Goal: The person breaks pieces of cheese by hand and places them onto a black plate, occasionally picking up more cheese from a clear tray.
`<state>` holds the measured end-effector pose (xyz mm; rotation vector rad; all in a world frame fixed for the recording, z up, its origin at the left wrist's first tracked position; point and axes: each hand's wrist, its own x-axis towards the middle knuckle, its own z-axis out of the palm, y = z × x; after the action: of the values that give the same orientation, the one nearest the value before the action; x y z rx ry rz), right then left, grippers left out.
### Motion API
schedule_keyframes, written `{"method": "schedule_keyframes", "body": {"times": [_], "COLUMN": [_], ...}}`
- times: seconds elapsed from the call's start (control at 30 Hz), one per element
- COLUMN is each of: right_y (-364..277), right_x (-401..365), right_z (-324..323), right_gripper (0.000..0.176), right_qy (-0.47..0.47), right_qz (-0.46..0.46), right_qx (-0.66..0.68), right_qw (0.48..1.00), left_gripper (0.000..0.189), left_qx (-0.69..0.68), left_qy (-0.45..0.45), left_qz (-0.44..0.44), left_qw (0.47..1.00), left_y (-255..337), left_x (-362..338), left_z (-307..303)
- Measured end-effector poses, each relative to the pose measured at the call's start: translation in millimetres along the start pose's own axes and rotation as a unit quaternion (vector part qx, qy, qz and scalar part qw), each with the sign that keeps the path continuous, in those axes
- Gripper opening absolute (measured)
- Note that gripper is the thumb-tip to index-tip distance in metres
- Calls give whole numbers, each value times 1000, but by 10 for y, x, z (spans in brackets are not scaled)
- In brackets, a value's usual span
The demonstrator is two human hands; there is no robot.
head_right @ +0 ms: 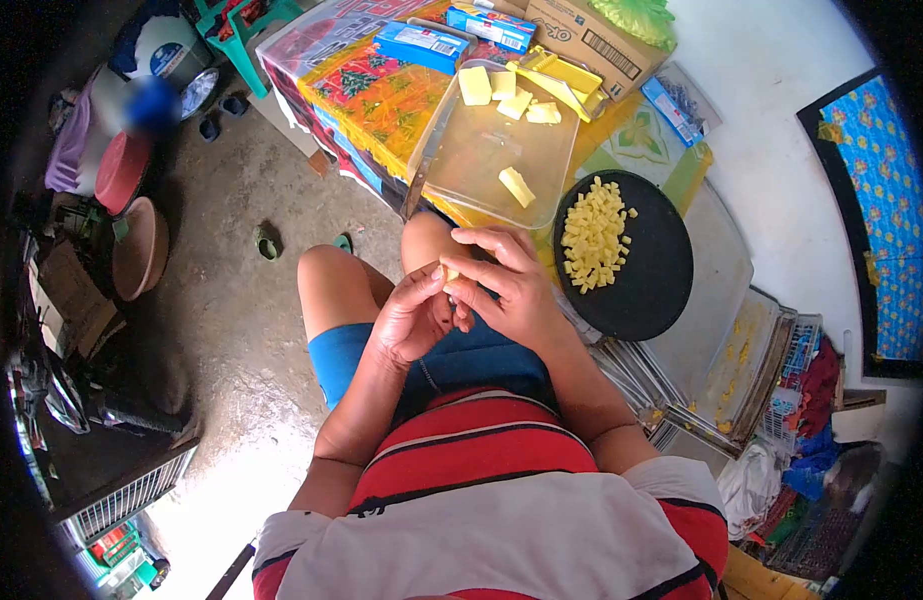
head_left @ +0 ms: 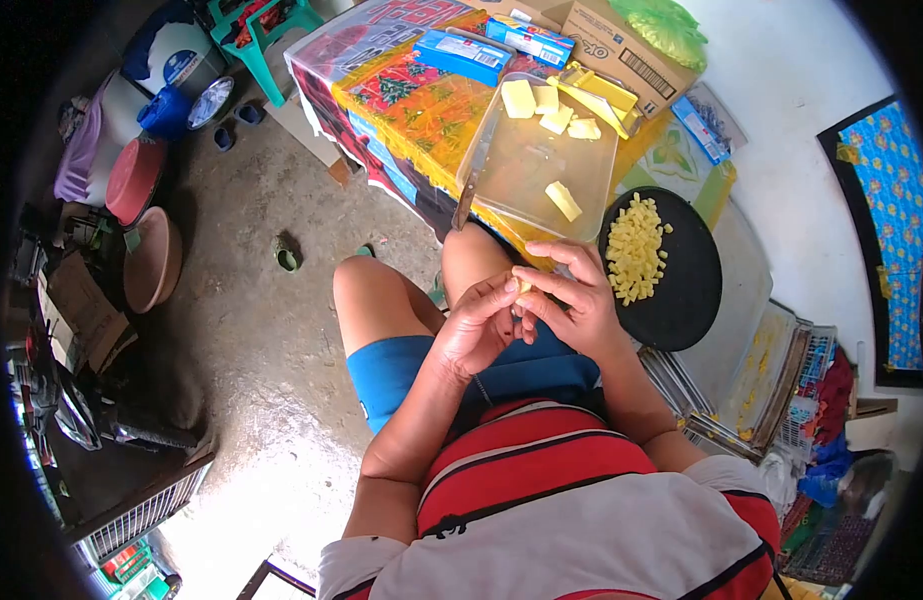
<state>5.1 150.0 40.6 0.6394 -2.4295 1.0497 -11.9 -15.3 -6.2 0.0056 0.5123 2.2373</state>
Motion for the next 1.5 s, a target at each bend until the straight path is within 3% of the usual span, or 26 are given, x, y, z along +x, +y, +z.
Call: {"method": "schedule_keyframes", "body": {"times": [0.3,0.7,1.1,1.3,1.4,1.5], "right_y": [-12,-47,-133,-102,-70,-76], "right_x": [-6,-82,-66,-106,-103,-89], "right_z": [28,3,-27,-30,-21,-27], "right_gripper": [34,27,30,26,25,25], "right_qy": [-18,-10,-4,21,20,5], "right_qz": [9,21,14,45,35,25], "right_qx": [-6,7,-3,60,30,-16], "right_qw": [1000,1000,1000,997,999,1000], "left_gripper": [23,26,21,38,37,27], "left_qx": [-8,6,16,-26,24,214], "left_qy": [33,74,60,49,40,103], "left_qz": [18,14,12,-4,36,97], "left_qw": [999,997,998,998,998,967], "left_y": [-34,-78,-77,-107,-118,-137], "left_x": [10,-36,-54,-65,-71,-21], "left_z": [-98,36,58,141,79,26]}}
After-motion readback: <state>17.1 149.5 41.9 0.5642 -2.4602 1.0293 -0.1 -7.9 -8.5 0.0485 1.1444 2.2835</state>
